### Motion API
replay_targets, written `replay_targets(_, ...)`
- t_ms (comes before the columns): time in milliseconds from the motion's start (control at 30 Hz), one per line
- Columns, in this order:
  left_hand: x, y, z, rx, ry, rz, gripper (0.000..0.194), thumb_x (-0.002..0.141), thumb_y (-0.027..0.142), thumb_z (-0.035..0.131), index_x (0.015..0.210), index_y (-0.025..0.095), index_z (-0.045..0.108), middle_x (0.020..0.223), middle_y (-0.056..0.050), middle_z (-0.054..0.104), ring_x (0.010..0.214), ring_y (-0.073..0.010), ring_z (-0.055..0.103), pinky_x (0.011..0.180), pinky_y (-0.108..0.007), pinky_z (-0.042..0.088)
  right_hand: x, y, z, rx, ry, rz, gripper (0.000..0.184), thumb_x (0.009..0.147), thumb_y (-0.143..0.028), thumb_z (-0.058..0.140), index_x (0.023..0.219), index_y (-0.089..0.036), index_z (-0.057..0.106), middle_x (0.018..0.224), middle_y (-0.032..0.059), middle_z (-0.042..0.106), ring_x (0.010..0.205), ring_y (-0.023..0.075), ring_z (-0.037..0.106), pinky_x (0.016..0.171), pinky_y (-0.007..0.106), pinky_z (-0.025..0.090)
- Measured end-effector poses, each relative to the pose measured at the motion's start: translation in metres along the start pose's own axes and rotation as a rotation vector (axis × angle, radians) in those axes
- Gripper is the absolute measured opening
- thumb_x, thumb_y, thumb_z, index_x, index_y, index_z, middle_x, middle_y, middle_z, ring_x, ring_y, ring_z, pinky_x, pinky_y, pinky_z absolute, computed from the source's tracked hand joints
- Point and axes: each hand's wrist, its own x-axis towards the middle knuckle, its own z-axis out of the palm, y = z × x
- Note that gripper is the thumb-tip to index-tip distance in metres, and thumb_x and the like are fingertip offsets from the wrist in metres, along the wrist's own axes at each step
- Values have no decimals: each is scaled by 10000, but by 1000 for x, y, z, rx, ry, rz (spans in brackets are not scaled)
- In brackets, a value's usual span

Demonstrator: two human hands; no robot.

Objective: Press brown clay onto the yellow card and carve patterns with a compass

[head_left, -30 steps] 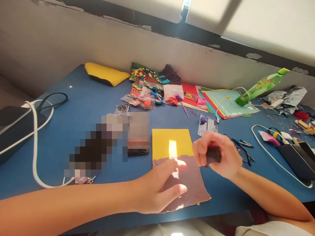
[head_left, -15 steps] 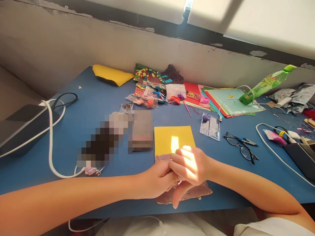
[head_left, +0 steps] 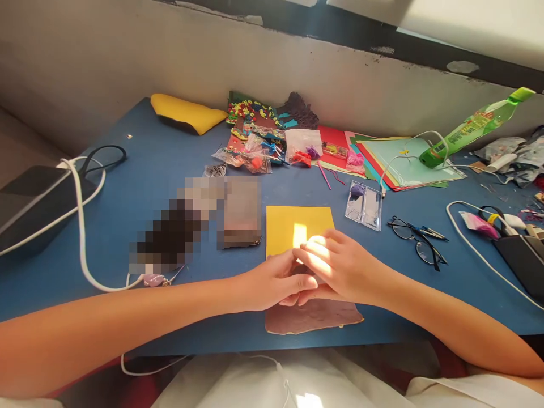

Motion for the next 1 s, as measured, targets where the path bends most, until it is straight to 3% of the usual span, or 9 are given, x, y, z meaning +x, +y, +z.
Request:
replay_targets(100,-2,3,1,125,-5,-56,303,827,443,607,798,178,462,618,70,496,427,-32,372,407,-200,258,-1,-9,2,-33,-33,-2,371,1000,-250,353,727,-146,582,544,-3,496,485,122,391,465,269,284)
replay_targets(167,-4,4,1,206,42,-79,287,866,439,541,769,179,466,569,84,448,410,-40,394,391,-195,272,-5,-8,0,-30,-32,-13,346,995,-206,368,714,-157,563,539,-14,484,487,118,385,468,263,278)
replay_targets(267,-5,3,2,197,90,-77,390,859,562,499,748,193,439,480,115,341,378,-47,331,370,-191,261,-11,-1,-6,-2,-18,1,293,1004,-283,385,813,-156,567,571,-19,514,501,119,402,494,256,307)
replay_targets(400,-2,0,4,109,86,-62,477,793,654,541,722,200,412,517,128,267,404,-29,188,371,-187,206,-11,-1,-7,42,-44,61,448,987,-499,343,952,-116,572,751,66,636,624,146,528,564,268,375)
replay_targets(533,-3,1,6,251,95,-25,387,854,558,488,742,189,453,583,81,357,432,-42,237,394,-206,197,-6,-14,1,81,-176,121,318,1006,-289,360,810,-147,566,611,-9,550,497,99,439,448,235,269)
replay_targets(600,-5,1,6,361,102,-36,342,876,493,460,725,186,467,573,70,366,443,-54,261,407,-214,217,-6,-18,2,61,-151,87,310,989,-185,348,757,-166,552,574,-27,506,475,95,400,433,237,230)
replay_targets(733,-8,1,7,466,47,-29,336,889,482,429,709,199,445,495,90,312,436,-68,245,412,-217,220,-17,-15,-5,13,42,0,275,962,-104,370,757,-180,536,556,-42,492,488,101,397,463,233,272)
replay_targets(867,-8,1,7,280,45,-68,456,854,606,455,644,218,336,515,102,257,443,-59,237,418,-215,248,-34,-10,-15,-1,39,88,247,988,-170,380,773,-179,502,581,-31,531,489,95,424,459,222,315)
replay_targets(1000,-8,4,6,385,5,-34,504,854,678,393,692,200,398,575,49,431,507,-87,413,451,-223,289,-35,-18,-20,77,30,130,279,1016,-339,317,1025,-133,504,708,39,620,610,134,552,544,243,434)
